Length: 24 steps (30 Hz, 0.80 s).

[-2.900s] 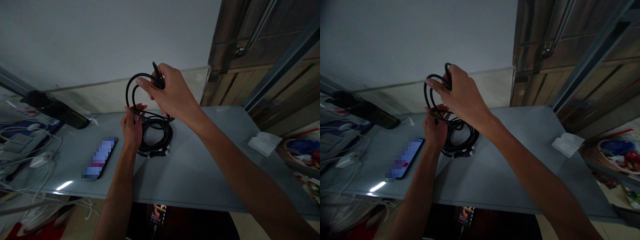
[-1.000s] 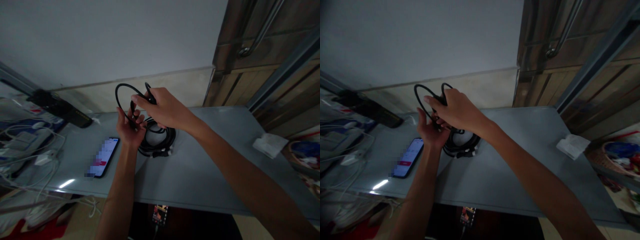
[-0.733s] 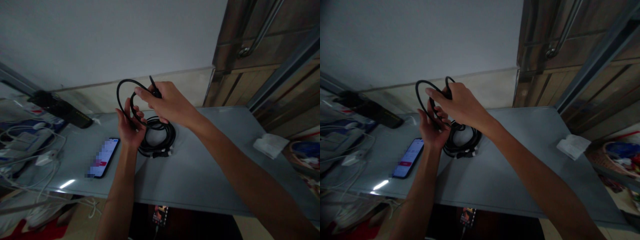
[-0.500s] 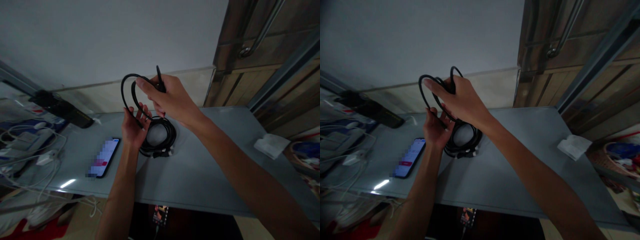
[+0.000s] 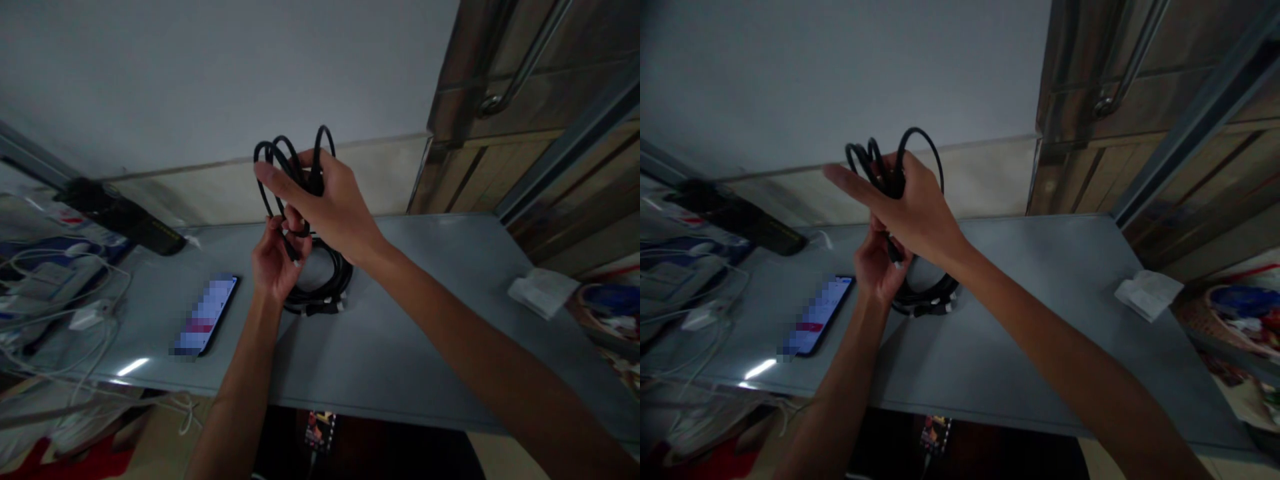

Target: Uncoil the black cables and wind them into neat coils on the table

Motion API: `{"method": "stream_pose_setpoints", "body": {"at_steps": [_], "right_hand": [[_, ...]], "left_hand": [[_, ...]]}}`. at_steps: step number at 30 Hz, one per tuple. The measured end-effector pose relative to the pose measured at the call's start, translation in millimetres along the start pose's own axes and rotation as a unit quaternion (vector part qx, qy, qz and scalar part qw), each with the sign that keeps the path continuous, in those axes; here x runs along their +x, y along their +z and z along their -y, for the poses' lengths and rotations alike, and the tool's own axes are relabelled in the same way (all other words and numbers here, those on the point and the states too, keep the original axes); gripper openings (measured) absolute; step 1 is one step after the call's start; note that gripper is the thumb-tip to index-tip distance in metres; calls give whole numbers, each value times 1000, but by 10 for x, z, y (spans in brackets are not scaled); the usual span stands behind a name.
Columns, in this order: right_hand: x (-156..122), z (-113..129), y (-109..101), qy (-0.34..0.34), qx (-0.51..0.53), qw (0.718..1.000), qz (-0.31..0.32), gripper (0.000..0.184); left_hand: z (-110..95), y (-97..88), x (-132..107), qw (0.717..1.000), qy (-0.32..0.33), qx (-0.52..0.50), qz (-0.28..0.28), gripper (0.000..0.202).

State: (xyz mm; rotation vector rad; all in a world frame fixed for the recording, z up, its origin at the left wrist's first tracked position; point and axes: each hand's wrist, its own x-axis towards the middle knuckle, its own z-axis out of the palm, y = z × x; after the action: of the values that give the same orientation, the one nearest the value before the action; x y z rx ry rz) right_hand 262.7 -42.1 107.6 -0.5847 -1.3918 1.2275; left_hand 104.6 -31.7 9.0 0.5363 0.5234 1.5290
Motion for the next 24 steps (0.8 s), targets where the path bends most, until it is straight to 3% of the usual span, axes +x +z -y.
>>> {"method": "stream_pose_setpoints", "body": {"at_steps": [5, 9, 12, 14, 17, 20, 24], "right_hand": [[-7, -114, -20, -4, -187, 979, 83, 42], [-27, -139, 29, -6, -350, 910, 220, 26], [-67, -154, 105, -15, -443, 852, 279, 16], [-95, -176, 147, -23, -469, 828, 307, 12], [-117, -214, 172, -44, -470, 818, 328, 16], [-112, -221, 159, -53, -489, 814, 308, 28], [-92, -203, 130, -60, -504, 815, 279, 32]], "left_hand": [[-14, -91, 106, 999, 12, -29, -19, 30], [31, -176, 135, 999, 18, -28, -40, 23], [89, -193, 108, 1000, 18, 10, -10, 27], [123, -185, 83, 998, 11, 54, 8, 33], [147, -164, 48, 996, 10, 90, 16, 38], [126, -148, 30, 996, 1, 88, 32, 39], [70, -136, 36, 996, -12, 87, 30, 26]]}}
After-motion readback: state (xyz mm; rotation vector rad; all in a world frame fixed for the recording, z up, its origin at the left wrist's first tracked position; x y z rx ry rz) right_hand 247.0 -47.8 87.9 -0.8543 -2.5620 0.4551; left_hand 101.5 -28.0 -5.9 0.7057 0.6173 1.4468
